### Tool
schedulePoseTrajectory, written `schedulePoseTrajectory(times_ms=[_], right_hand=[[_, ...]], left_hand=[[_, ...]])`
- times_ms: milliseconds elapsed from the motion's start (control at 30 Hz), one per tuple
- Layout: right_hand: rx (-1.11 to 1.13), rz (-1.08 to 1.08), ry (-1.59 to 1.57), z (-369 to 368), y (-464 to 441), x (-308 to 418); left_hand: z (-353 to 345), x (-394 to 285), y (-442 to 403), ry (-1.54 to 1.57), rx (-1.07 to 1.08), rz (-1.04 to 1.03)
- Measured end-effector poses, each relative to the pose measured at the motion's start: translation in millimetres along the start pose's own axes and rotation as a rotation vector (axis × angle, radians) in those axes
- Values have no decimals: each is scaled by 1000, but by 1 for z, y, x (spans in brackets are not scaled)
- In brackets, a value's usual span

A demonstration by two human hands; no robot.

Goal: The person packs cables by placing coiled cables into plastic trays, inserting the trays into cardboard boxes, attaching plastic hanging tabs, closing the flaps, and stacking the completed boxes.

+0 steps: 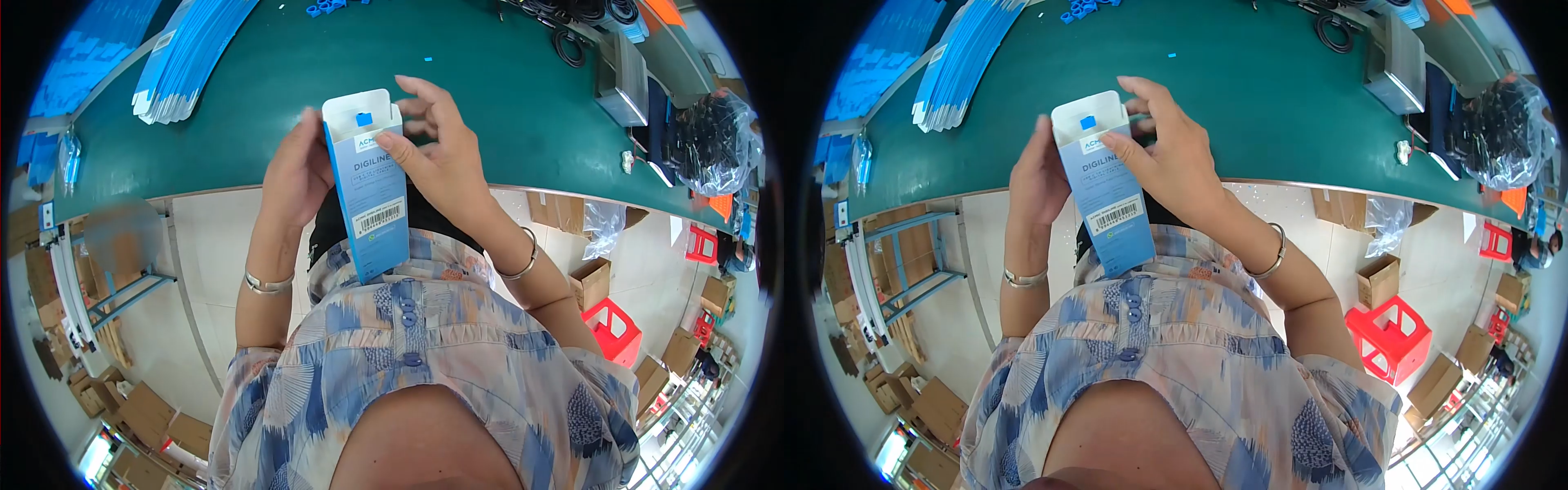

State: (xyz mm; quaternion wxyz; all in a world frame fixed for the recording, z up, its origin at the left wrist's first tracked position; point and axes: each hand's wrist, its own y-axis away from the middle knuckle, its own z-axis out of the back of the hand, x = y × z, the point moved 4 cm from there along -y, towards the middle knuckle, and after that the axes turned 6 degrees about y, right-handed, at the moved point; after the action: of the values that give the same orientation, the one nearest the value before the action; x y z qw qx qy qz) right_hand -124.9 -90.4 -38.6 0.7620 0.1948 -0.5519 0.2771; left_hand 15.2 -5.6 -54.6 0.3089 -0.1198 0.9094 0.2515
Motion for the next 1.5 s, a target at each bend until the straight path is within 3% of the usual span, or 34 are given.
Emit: schedulePoseTrajectory(times_ms=[100, 267, 633, 767, 800, 933, 1133, 1267, 1300, 1433, 1500], right_hand=[[-180, 292, 295, 1, 0, 8], [-154, 558, 522, -3, 3, 19], [-81, 546, 472, -2, 3, 9], [-247, 197, -212, -4, -2, -8], [-248, 200, -213, -2, -1, -7], [220, -61, -347, -9, 5, -10], [219, 38, -371, -7, 4, 0], [-1, -97, -303, -8, 11, -7], [-9, -96, -300, -7, 9, -8], [-55, -5, -263, -9, 14, -12], [-7, 19, -153, -5, 15, -14]], left_hand=[[14, 5, -10, -134, 77, 42], [9, -5, -15, -348, 53, 13], [-2, -17, -37, -651, 236, 22], [-14, -20, -30, -745, 232, -112], [-14, -20, -28, -746, 234, -115], [-19, -23, -25, -815, 318, -211], [-25, -27, -30, -830, 330, -280], [-3, -9, -21, -602, -78, -173], [-5, -4, -16, -601, -69, -171], [-17, 7, 26, -721, -44, -693], [-11, 7, 25, -765, -28, -611]])
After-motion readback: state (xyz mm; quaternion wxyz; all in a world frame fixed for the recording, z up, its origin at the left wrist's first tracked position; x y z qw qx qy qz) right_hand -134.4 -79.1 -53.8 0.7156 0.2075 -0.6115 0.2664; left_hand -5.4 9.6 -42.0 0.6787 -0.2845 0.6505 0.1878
